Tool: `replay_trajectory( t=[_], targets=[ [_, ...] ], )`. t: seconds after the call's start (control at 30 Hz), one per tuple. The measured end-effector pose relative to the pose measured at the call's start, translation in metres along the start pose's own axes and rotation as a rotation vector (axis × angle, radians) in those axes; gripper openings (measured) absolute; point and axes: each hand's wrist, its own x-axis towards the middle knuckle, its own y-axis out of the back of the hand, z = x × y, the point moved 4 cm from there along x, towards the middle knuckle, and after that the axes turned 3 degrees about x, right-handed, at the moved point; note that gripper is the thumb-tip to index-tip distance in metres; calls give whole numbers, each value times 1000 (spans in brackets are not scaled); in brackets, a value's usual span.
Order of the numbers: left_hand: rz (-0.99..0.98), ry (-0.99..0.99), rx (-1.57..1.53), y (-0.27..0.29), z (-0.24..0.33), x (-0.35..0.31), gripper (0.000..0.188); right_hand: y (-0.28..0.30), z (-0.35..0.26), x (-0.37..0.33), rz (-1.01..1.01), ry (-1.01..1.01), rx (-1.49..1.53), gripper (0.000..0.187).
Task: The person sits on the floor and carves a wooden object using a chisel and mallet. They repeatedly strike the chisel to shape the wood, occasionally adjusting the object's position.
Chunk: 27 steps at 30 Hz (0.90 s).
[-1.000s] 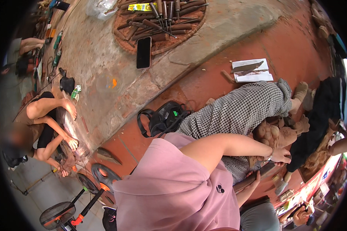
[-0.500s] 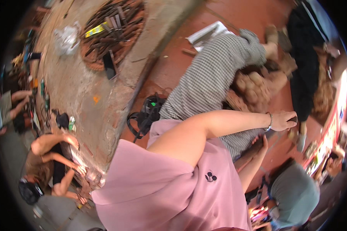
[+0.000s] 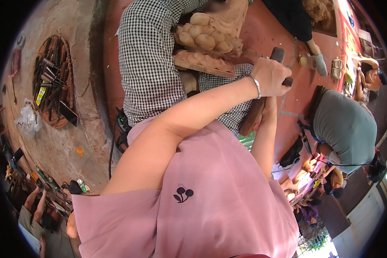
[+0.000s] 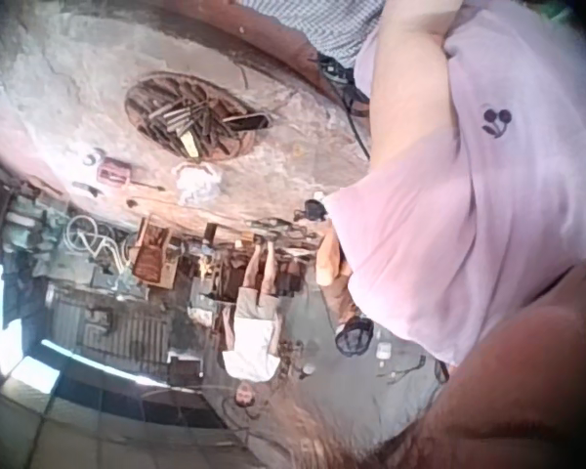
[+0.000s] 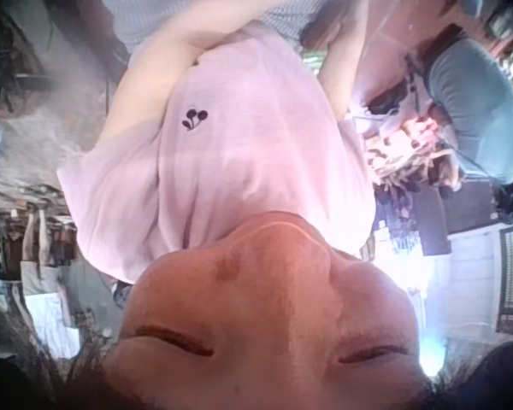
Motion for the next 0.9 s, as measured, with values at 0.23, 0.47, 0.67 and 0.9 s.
replay_trajectory(
  t=[0.23,0.47,0.67,0.9],
  targets=[
    [-62,49,25,9,-11,12,19,-22,-29,-35,78,209,-332,21],
    [-9,82,-18,17,-16,18,21,-39,-79,-71,128,424,-467,19],
    [36,67,-28,19,-14,17,20,-51,-99,-95,127,607,-551,40],
    [33,103,9,20,-19,15,21,-55,-103,-102,175,726,-760,38]
  ],
)
